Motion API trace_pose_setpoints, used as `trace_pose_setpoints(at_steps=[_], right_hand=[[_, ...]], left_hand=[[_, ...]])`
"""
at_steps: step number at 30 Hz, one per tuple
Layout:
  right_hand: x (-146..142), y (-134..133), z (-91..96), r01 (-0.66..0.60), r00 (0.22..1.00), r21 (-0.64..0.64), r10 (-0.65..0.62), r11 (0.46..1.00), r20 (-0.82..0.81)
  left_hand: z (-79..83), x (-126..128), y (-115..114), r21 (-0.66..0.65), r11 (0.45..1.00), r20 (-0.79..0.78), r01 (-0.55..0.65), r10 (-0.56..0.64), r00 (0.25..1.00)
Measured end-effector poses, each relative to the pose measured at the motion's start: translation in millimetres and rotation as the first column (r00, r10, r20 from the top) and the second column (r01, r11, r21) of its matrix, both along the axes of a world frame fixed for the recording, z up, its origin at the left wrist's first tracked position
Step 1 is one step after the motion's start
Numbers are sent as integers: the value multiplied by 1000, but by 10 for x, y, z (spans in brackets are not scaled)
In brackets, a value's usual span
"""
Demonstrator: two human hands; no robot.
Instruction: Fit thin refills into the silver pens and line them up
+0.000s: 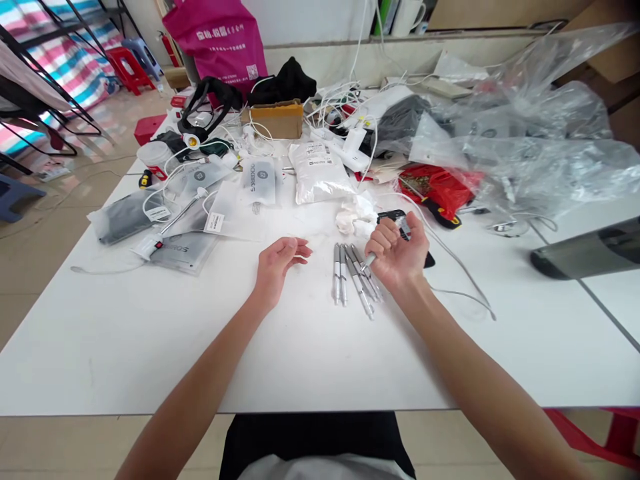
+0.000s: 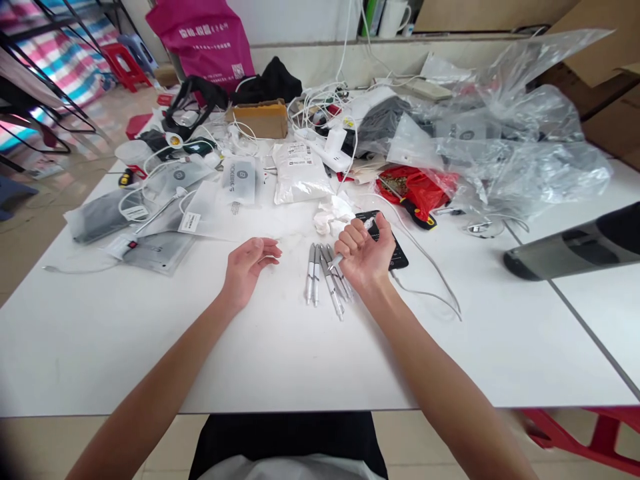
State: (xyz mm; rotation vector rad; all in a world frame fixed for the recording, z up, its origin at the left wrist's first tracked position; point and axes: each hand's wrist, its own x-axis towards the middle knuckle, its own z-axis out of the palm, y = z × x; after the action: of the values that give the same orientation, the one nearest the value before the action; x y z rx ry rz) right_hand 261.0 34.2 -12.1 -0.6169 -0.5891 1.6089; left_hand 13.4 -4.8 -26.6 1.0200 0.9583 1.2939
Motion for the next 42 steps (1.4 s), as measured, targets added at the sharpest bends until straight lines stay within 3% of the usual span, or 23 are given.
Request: trace_pose_setpoints(at_steps=[3, 7, 10, 13, 15, 17, 21, 27, 30, 33, 36, 38, 42], right_hand=[[-100, 10, 141, 29, 998, 68, -33, 997, 52], [-88, -49, 328, 128, 920, 193, -189, 973, 343], [85, -261, 313, 156, 711, 402, -385, 902, 588], [307, -589, 116, -85, 340, 509, -456, 856, 823], [410, -814, -54, -244, 119, 508, -494, 826, 861], [452, -1000, -196, -336, 19, 462, -485, 821, 875], [405, -1183, -310, -457, -121, 344, -441, 820, 889], [300, -1194, -315, -591, -182, 343, -535, 730, 825], [237, -1187, -335, -588, -191, 368, -566, 720, 802], [179, -1143, -334, -562, -185, 395, -577, 726, 796], [145, -1063, -305, -557, -171, 397, -568, 730, 805], [129, -1008, -288, -555, -153, 402, -565, 728, 811], [91, -926, -295, -565, -119, 418, -571, 711, 812]], left_hand=[[-12, 35, -39, 66, 997, -208, 32, -18, 978], [-73, 95, -126, 227, 952, -504, 206, -67, 861], [-152, 126, -166, 356, 827, -683, 436, -88, 725], [-236, 138, -171, 379, 708, -802, 595, -69, 593], [-281, 140, -168, 360, 678, -844, 640, -56, 534], [-306, 140, -166, 348, 677, -858, 648, -47, 511], [-299, 140, -169, 370, 705, -840, 605, -25, 543], [-273, 138, -161, 437, 729, -776, 527, 8, 631], [-281, 135, -151, 427, 764, -803, 483, 75, 591], [-294, 126, -136, 393, 837, -837, 381, 154, 525], [-294, 107, -115, 338, 893, -851, 295, 157, 501], [-279, 98, -103, 310, 918, -825, 248, 130, 550], [-213, 104, -77, 265, 962, -546, 69, 91, 833]])
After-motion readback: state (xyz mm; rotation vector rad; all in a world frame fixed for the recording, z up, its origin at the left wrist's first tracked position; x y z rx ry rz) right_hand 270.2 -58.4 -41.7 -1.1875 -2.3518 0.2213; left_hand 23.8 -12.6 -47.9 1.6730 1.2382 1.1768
